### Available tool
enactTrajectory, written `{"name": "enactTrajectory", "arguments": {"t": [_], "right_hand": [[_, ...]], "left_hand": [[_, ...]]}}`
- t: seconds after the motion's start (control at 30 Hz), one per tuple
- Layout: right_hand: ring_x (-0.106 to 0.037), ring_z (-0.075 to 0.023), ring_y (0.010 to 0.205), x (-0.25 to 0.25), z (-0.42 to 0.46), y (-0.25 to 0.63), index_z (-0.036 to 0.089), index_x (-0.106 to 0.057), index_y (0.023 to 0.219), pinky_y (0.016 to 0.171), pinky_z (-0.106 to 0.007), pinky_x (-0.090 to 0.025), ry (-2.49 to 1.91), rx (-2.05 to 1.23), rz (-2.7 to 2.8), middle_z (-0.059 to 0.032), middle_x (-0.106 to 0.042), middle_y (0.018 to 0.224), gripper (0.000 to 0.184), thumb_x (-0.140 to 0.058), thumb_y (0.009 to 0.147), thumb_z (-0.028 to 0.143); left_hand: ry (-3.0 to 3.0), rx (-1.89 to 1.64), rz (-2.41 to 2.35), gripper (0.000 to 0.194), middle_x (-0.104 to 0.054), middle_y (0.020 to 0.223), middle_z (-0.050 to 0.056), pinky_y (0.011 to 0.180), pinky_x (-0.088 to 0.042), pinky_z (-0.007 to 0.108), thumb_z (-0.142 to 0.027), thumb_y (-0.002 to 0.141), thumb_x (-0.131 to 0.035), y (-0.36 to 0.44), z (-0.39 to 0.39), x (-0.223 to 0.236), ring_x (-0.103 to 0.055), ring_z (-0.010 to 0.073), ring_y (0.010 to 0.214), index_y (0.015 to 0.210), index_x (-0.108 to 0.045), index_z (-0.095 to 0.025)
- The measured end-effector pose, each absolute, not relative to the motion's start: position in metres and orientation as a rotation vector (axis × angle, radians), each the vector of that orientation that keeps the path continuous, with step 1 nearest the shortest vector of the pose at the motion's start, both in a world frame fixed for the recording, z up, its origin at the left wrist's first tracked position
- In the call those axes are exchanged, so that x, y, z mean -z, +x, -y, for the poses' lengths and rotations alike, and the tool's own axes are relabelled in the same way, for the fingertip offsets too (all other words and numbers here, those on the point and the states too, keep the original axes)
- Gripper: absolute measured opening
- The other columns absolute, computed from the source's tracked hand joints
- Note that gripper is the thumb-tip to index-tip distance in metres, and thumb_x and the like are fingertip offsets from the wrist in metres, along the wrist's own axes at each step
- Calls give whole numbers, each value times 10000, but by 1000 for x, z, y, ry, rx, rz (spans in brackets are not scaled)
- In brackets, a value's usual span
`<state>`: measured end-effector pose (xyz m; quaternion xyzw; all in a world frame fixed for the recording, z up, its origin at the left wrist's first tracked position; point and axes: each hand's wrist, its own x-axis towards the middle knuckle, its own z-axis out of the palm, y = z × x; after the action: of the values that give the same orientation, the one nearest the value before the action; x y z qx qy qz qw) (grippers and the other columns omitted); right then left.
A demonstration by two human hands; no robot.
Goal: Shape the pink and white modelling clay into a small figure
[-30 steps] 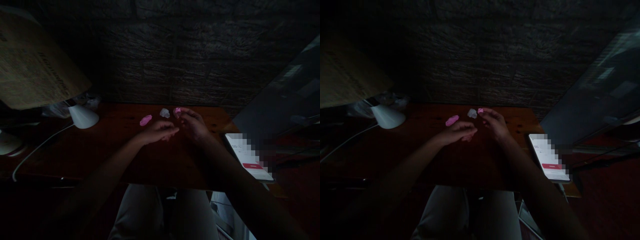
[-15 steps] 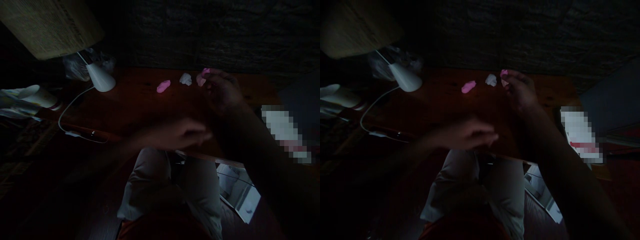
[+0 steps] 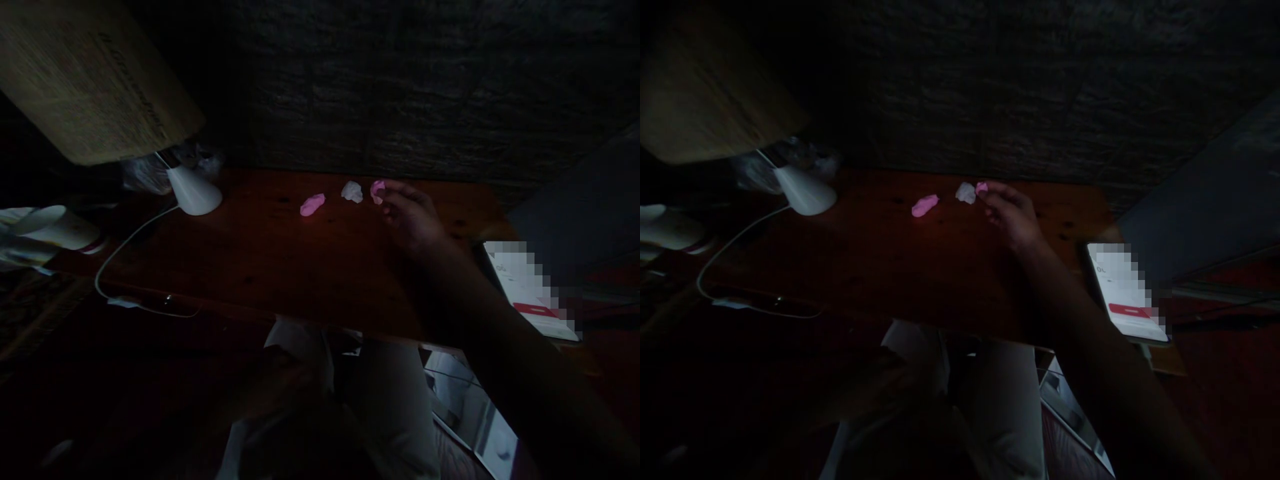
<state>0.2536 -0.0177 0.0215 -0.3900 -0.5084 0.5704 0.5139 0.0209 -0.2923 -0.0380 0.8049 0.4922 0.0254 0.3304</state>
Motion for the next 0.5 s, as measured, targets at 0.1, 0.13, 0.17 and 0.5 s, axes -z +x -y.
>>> {"name": "enactTrajectory", "arguments": {"t": [0.1,0.13,0.17,0.5], "right_hand": [[-608,-119,722,-25,19,255,275,-803,934,589,-248,-460,-972,-1365,1177,-16,-775,1055,282,-876,681,377],[-616,-124,728,-25,19,256,279,-803,933,587,-247,-457,-973,-1368,1163,-17,-778,1063,287,-874,675,382],[-621,-124,723,-25,18,256,283,-801,928,581,-245,-450,-979,-1370,1150,-14,-781,1063,295,-878,661,382],[-700,-182,775,-14,11,257,253,-778,886,685,-318,-556,-1043,-1401,1290,-21,-754,877,337,-897,596,378]], "left_hand": [[2066,-218,-1118,329,-720,781,30,675,-477,297,-426,997,-549,41,273,11,-651,181,730,782,-706,-234],[2054,-359,-1081,426,-662,677,23,624,-455,297,-504,986,-562,51,261,-2,-607,167,651,673,-643,-225],[2033,-571,-1112,516,-597,596,15,580,-426,298,-543,990,-542,60,246,-17,-558,152,582,590,-558,-217],[2070,-875,-2017,481,-688,1339,200,1062,-485,456,-355,896,-708,31,9,-53,-633,333,1237,1309,-629,-121]]}}
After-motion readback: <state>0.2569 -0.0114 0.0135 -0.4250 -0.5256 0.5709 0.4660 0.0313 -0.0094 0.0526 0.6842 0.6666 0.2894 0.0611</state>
